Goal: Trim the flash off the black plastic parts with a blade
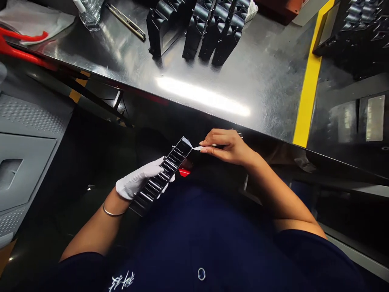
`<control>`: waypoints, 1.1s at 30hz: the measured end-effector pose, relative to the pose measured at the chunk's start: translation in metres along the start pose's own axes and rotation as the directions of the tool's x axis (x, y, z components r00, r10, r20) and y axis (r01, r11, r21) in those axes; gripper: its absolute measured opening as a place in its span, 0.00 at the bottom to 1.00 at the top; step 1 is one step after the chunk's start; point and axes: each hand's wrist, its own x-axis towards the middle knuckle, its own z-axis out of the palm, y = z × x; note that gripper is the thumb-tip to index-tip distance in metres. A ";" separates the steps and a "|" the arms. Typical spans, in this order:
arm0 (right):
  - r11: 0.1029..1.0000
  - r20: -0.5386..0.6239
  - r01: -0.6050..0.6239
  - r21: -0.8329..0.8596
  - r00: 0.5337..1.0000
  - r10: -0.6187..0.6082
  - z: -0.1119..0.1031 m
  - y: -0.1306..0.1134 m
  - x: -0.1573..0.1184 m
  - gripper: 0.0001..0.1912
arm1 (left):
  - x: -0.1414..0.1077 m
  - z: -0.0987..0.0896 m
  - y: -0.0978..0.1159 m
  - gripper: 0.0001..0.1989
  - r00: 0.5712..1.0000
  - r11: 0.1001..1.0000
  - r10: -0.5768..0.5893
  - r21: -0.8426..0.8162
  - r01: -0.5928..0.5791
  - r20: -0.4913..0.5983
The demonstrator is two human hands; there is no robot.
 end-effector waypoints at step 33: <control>0.957 -0.305 -0.270 -0.103 0.925 0.228 0.056 -0.014 -0.007 0.22 | 0.020 0.012 -0.008 0.26 0.976 0.927 0.197 0.342 -0.155 -0.090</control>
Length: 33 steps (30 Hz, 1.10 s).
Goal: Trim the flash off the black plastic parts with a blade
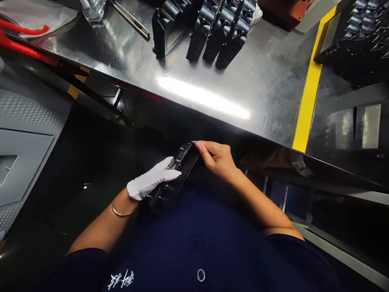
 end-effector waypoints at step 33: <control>0.785 0.104 0.560 -0.265 0.826 -0.554 -0.037 -0.007 0.006 0.27 | 0.008 -0.012 -0.031 0.36 0.716 0.650 0.641 0.691 -0.316 -0.276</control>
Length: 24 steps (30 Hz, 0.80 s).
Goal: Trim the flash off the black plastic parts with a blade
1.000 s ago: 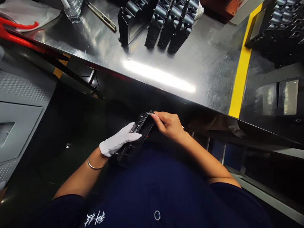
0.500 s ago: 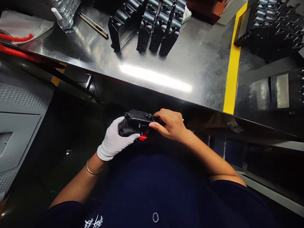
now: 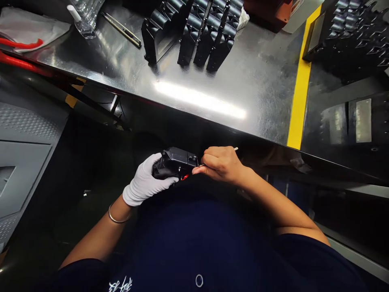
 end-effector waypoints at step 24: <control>0.984 -0.056 -0.169 0.050 0.984 0.172 -0.008 -0.009 -0.004 0.12 | 0.005 -0.010 0.014 0.21 0.981 0.984 0.180 0.005 -0.180 -0.070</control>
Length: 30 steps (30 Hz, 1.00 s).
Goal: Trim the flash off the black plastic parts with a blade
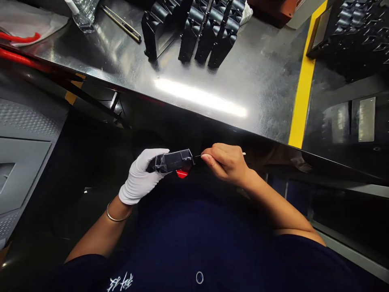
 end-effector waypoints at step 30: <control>0.962 0.066 0.154 0.224 0.983 -0.172 0.003 0.000 0.010 0.29 | 0.010 -0.015 0.002 0.34 0.860 0.844 -0.356 -0.270 0.464 0.366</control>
